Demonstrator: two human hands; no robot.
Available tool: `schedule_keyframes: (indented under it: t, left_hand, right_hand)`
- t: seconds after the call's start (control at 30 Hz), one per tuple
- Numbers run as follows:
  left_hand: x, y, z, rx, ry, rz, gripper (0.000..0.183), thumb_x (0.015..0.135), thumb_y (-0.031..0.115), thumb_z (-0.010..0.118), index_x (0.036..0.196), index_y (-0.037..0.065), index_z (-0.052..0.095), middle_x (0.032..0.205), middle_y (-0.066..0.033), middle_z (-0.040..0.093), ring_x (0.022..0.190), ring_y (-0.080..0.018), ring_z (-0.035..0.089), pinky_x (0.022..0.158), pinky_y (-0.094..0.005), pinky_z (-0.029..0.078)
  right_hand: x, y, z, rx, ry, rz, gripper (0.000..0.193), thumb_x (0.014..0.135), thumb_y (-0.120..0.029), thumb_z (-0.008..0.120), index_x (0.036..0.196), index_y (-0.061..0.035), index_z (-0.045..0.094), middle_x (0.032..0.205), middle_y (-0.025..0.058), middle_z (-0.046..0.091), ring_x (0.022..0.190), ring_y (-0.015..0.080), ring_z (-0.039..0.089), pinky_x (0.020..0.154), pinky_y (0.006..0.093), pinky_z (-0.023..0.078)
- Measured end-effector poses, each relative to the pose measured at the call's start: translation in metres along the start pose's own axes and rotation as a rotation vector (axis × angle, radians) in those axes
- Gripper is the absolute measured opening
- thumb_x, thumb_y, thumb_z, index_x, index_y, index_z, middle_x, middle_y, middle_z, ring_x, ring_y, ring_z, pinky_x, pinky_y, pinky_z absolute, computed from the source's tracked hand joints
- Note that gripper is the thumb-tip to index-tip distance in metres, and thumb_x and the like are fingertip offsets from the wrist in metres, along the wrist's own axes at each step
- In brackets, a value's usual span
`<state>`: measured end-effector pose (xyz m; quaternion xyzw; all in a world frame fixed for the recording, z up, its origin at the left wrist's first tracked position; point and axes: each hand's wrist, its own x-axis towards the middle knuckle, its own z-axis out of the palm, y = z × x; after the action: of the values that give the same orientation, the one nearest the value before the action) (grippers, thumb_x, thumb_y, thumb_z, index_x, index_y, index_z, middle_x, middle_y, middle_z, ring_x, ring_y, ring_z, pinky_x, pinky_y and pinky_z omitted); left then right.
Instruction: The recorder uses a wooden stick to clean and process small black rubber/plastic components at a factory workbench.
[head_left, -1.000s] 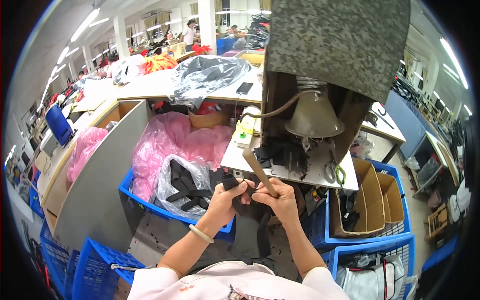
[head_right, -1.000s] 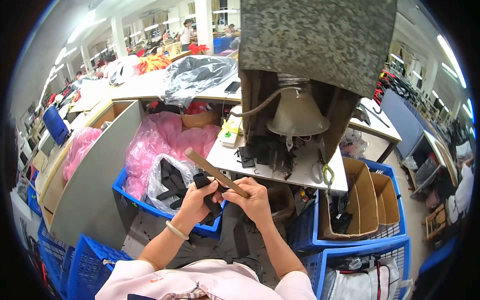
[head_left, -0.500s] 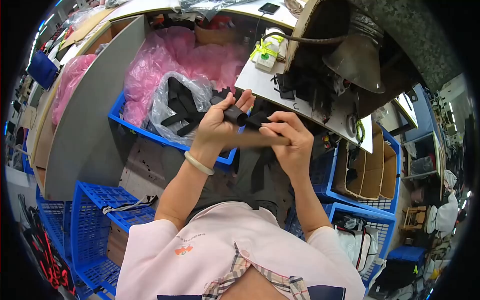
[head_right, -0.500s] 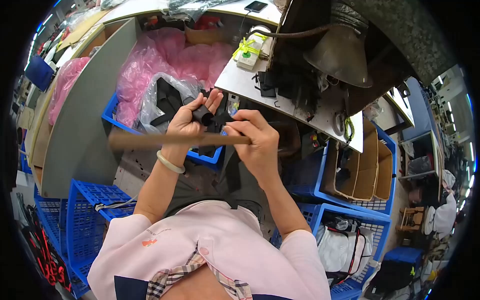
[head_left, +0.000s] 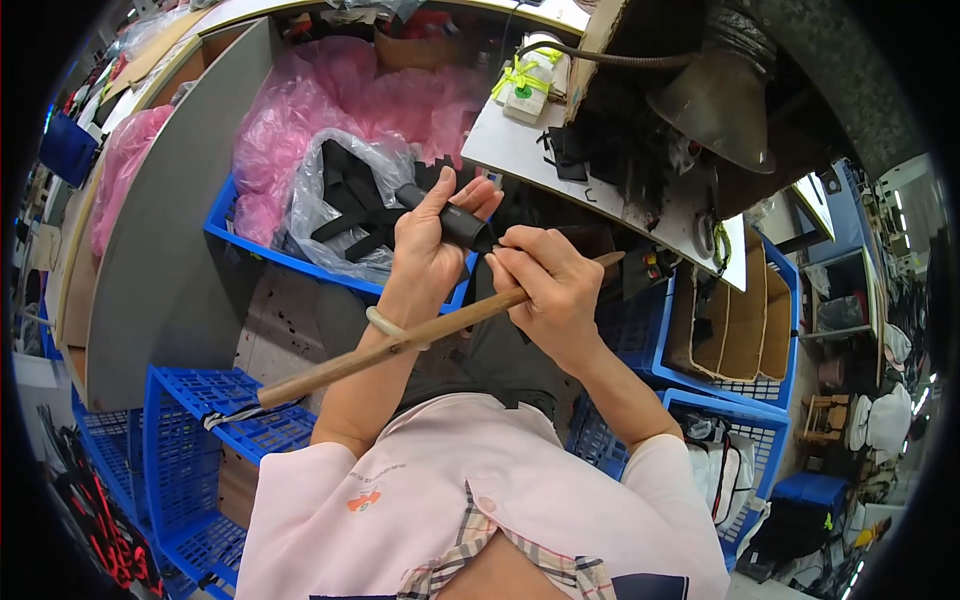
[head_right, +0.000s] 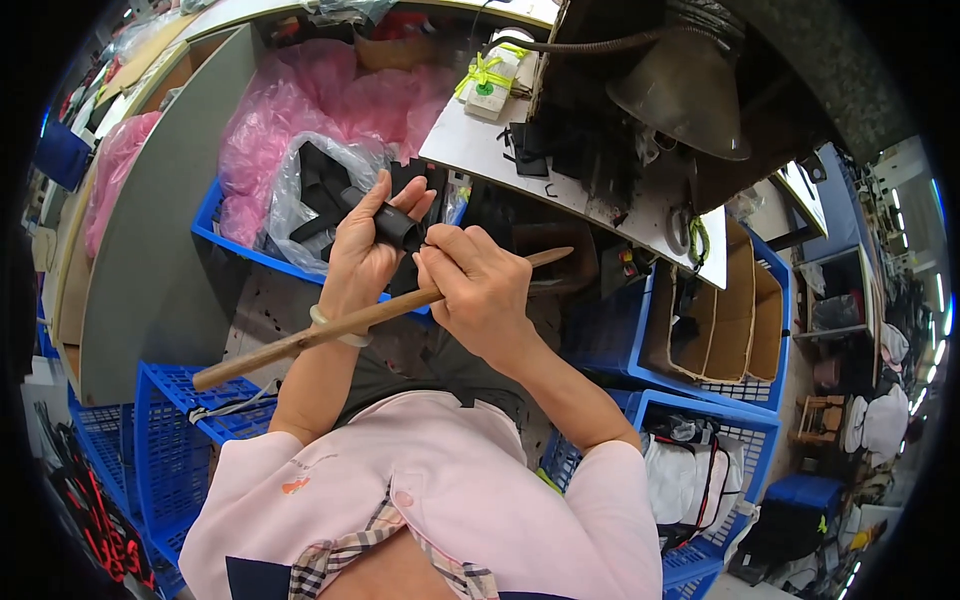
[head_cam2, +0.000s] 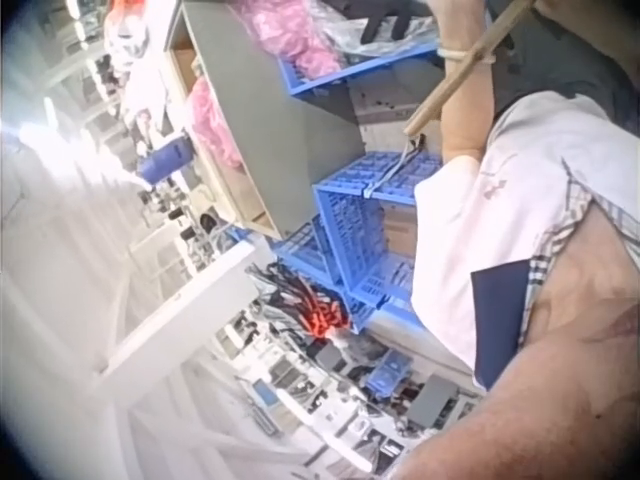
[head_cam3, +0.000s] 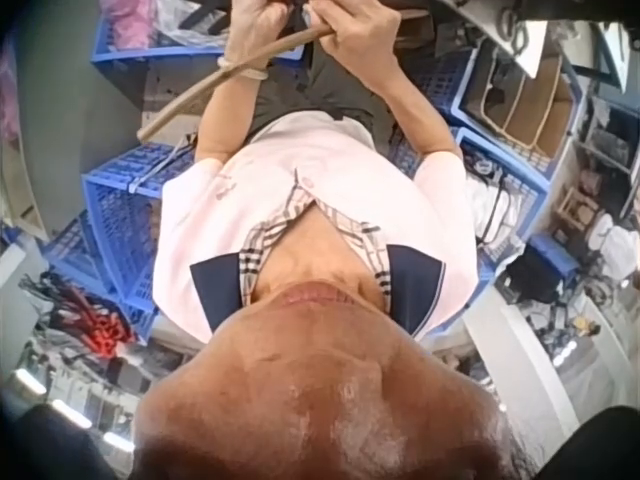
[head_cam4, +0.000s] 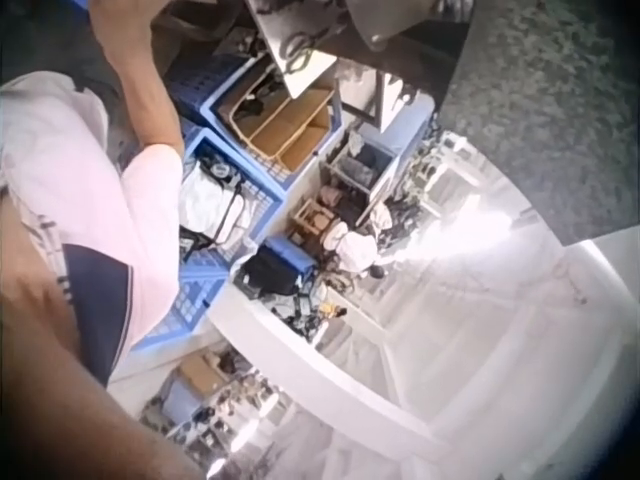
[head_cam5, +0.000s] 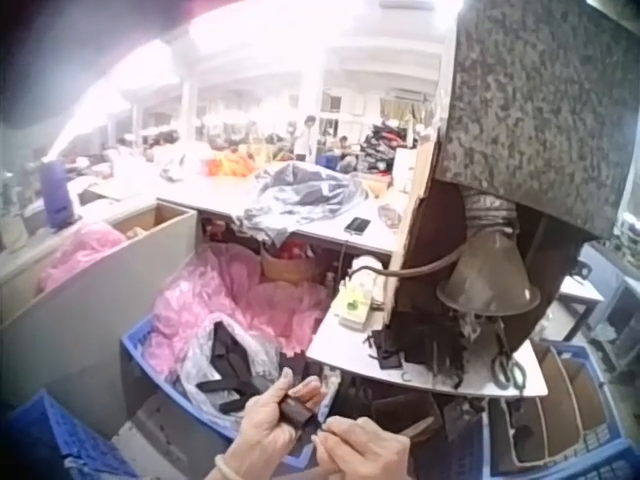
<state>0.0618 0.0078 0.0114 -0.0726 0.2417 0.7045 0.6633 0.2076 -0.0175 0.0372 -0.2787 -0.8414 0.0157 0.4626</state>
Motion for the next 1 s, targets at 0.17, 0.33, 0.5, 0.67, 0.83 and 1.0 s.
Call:
schedule_keyframes:
  t: [0.17,0.33,0.5,0.67,0.83,1.0]
  left_hand:
    - [0.002,-0.01,0.004,0.14,-0.093,0.204,0.015,0.088,0.007,0.06,0.093,-0.001,0.049,0.084,-0.0172,0.061,0.072,-0.0244,0.064,0.074,-0.0411,0.057]
    - [0.007,0.002,-0.004,0.18,-0.154,0.262,0.012,0.087,0.009,0.061,0.092,0.006,0.051,0.078,-0.0089,0.06,0.055,-0.0135,0.055,0.057,-0.0297,0.054]
    - [0.008,-0.018,-0.01,0.35,-0.25,0.139,0.009,0.087,0.011,0.061,0.089,0.005,0.054,0.072,-0.0057,0.057,0.054,-0.0136,0.053,0.058,-0.0292,0.05]
    - [0.023,0.02,0.007,0.174,-0.347,0.195,0.009,0.09,0.012,0.058,0.092,0.005,0.052,0.07,-0.0038,0.054,0.053,-0.0131,0.05,0.057,-0.0284,0.047]
    - [0.013,0.0,0.01,0.293,-0.358,0.059,0.008,0.091,0.013,0.056,0.089,0.006,0.052,0.065,-0.0005,0.047,0.053,-0.009,0.042,0.058,-0.0269,0.045]
    - [0.024,0.028,0.016,0.164,-0.378,0.098,0.011,0.091,0.014,0.057,0.086,0.008,0.05,0.061,0.0009,0.044,0.049,-0.0103,0.041,0.054,-0.0283,0.044]
  right_hand:
    - [-0.001,0.008,0.016,0.287,-0.075,0.266,0.01,0.07,0.002,0.071,0.077,0.0019,0.064,0.076,0.0065,0.059,0.057,0.0177,0.056,0.052,0.0252,0.045]
    - [-0.008,0.006,0.014,0.395,-0.306,0.392,0.041,0.066,-0.016,0.08,0.101,-0.001,0.064,0.098,0.0116,0.053,0.083,0.0244,0.058,0.073,0.0297,0.049]
    - [-0.016,0.03,0.059,0.084,-0.477,0.477,0.031,0.067,-0.016,0.069,0.094,-0.0034,0.058,0.095,0.0162,0.057,0.083,0.0384,0.06,0.066,0.0484,0.049]
    - [0.005,0.016,0.054,0.123,-0.276,0.32,0.034,0.062,-0.011,0.068,0.095,-0.0076,0.06,0.096,0.0134,0.056,0.082,0.0366,0.059,0.066,0.0433,0.05]
    - [0.004,0.032,0.061,0.08,-0.202,0.27,0.036,0.059,-0.007,0.068,0.094,-0.01,0.06,0.092,0.0077,0.05,0.084,0.0283,0.058,0.058,0.0401,0.05]
    - [0.018,0.016,0.052,0.006,-0.176,0.184,0.038,0.057,-0.011,0.072,0.094,-0.0137,0.064,0.095,0.0089,0.044,0.09,0.0292,0.053,0.059,0.0395,0.05]
